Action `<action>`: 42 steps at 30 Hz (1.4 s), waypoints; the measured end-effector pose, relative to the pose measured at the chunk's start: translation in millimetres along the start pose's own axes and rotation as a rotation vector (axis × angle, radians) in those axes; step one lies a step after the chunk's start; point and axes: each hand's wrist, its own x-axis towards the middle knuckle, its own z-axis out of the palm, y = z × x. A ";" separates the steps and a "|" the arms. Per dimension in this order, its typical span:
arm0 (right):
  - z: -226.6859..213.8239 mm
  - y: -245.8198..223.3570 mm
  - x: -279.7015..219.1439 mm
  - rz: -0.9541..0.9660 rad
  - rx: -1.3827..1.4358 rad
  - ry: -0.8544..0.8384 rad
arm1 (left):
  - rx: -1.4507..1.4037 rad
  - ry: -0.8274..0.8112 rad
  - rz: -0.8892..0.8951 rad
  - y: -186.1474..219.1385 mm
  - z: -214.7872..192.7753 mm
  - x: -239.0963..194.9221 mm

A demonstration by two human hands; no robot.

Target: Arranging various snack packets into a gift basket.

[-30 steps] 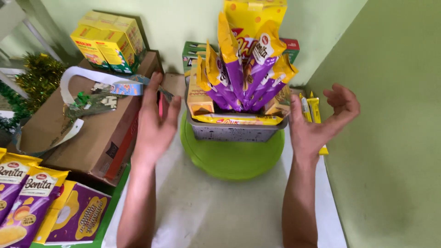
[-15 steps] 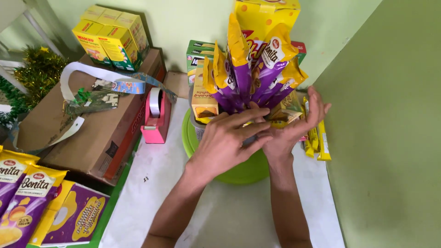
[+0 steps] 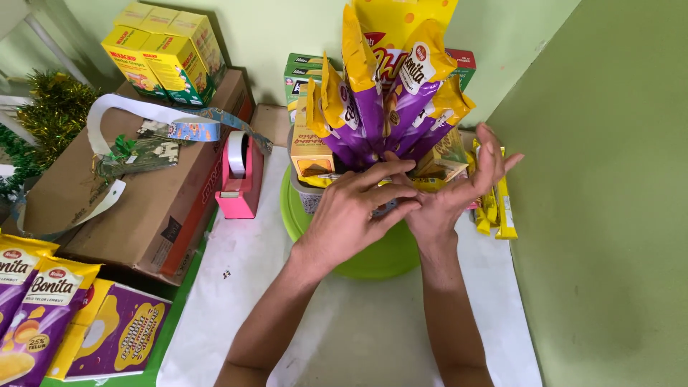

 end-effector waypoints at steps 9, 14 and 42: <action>-5.3 -9.2 9.0 0.043 -0.051 -0.103 | -0.043 -0.060 0.097 -1.1 -15.7 7.5; -5.0 -12.4 9.7 0.055 0.021 -0.116 | -0.022 -0.072 0.121 -7.1 -24.9 6.2; -25.9 18.0 33.6 0.032 0.190 -0.146 | -0.106 0.349 0.270 -53.8 -23.4 -11.7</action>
